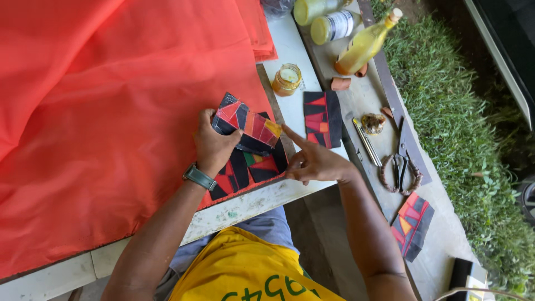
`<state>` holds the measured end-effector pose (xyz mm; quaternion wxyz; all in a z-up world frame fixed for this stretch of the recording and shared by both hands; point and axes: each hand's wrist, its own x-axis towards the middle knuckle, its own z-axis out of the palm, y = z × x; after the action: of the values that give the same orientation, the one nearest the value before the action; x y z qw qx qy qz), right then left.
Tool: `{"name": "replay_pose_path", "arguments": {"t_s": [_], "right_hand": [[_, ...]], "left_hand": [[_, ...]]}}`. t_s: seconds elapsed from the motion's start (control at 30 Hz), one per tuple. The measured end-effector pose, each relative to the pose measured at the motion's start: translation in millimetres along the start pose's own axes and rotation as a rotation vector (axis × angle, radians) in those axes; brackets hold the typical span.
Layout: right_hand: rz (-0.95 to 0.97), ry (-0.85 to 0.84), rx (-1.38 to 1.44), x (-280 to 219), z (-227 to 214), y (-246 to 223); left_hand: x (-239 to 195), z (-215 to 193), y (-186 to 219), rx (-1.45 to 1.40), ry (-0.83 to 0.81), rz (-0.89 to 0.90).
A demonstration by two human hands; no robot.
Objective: The person arranges small patterned fabric pieces on a large red cloth laid on a table. They pick up, place, and adjust the pieces to form a pattern, occasionally moving them aside and repositioning them. The person also briefly touches a small glass jar on the table.
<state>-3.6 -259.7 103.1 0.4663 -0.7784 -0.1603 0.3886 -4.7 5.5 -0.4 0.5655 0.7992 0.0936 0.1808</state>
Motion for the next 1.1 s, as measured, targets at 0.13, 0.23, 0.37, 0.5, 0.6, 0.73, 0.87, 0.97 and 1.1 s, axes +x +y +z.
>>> {"name": "replay_pose_path", "arguments": {"t_s": [0.13, 0.23, 0.37, 0.5, 0.6, 0.73, 0.87, 0.97, 1.1], "right_hand": [[0.116, -0.001, 0.004, 8.1, 12.3, 4.3], [0.199, 0.049, -0.125, 14.3, 14.3, -3.4], [0.232, 0.143, -0.536, 9.0, 38.9, -9.9], [0.262, 0.218, -0.912, 4.4, 71.2, -6.9], [0.287, 0.184, -1.035, 5.8, 83.7, -2.8], [0.247, 0.33, -1.007, 18.4, 58.9, 0.0], [-0.117, 0.747, -0.85, 37.5, -14.8, -13.7], [-0.196, 0.761, -1.061, 71.2, -66.4, -21.7], [0.081, 0.49, -1.19, 118.4, -94.5, -23.1]], "left_hand": [[0.2, 0.8, 1.3, -0.006, -0.037, -0.05], [-0.1, 0.6, 3.8, 0.024, -0.048, -0.085], [-0.2, 0.4, 3.3, 0.053, -0.052, -0.058], [0.8, 2.8, -0.5, 0.081, -0.041, -0.026], [1.7, 0.7, -0.5, 0.077, -0.045, -0.016], [-0.3, 1.1, 0.1, 0.058, -0.061, -0.034], [5.4, -0.7, 0.0, -0.016, -0.097, -0.099], [4.6, -5.4, -5.0, -0.021, -0.084, -0.035], [7.1, -14.8, -6.9, -0.061, -0.185, -0.063]]}}
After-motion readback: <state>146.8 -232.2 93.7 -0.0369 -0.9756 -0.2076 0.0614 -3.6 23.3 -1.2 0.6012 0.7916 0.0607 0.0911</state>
